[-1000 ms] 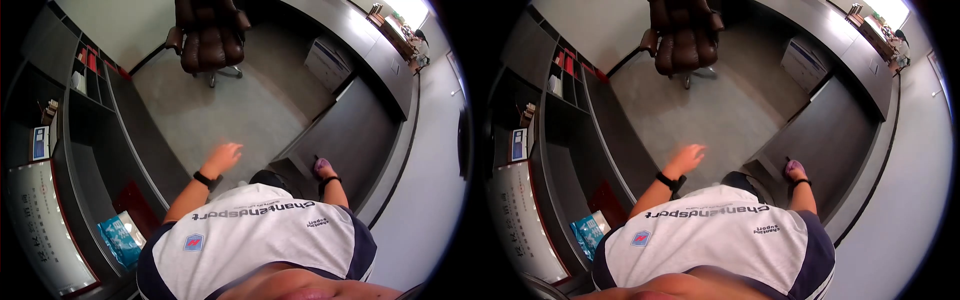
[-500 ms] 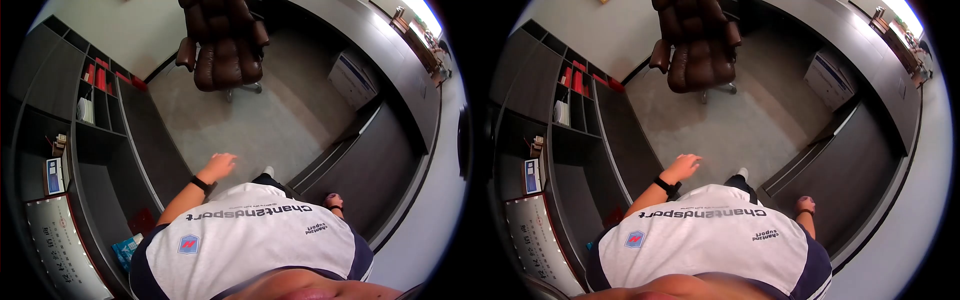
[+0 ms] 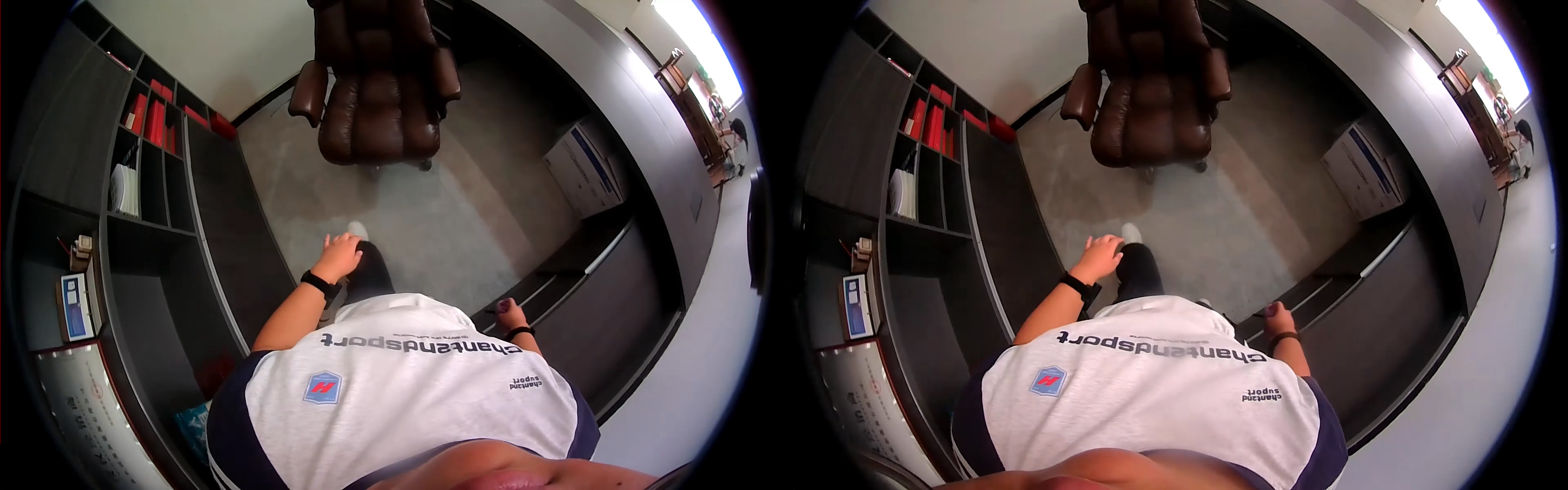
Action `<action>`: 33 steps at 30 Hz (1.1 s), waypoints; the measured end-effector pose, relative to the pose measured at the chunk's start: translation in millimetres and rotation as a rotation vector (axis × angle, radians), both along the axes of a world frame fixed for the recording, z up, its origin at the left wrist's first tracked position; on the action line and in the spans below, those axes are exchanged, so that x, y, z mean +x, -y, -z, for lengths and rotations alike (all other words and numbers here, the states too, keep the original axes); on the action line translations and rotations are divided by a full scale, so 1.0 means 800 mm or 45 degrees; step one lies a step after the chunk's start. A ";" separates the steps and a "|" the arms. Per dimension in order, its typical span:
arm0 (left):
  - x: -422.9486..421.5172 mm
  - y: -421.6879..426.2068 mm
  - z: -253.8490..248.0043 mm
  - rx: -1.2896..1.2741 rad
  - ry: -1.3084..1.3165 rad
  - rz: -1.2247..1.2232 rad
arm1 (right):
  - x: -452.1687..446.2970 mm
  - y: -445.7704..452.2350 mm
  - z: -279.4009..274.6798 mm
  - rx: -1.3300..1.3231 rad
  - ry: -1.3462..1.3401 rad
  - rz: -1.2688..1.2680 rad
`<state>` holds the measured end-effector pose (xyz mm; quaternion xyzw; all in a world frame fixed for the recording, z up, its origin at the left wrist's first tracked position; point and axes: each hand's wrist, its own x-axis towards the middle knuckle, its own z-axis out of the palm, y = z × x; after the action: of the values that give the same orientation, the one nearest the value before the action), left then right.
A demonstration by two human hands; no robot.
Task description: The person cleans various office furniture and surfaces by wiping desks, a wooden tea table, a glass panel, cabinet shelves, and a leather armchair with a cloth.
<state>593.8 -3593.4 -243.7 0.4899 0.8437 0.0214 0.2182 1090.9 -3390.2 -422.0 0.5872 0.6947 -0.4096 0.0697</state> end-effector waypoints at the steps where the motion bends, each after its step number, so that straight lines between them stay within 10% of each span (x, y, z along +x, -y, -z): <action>1: -0.022 -0.005 0.008 0.024 0.012 -0.039 | -0.026 -0.004 -0.005 -0.029 -0.072 -0.093; 20: -0.556 -0.210 0.110 0.100 -0.042 -0.548 | -0.515 -0.208 -0.048 0.150 0.198 -0.384; 33: -0.847 -0.410 0.216 0.095 0.246 -0.949 | -1.006 -0.511 0.123 0.319 -0.025 -0.357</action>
<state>-83.6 -3265.1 -416.5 0.1531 0.9381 0.1760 0.2560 286.5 -2981.7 -520.2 0.4847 0.8160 -0.3118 0.0455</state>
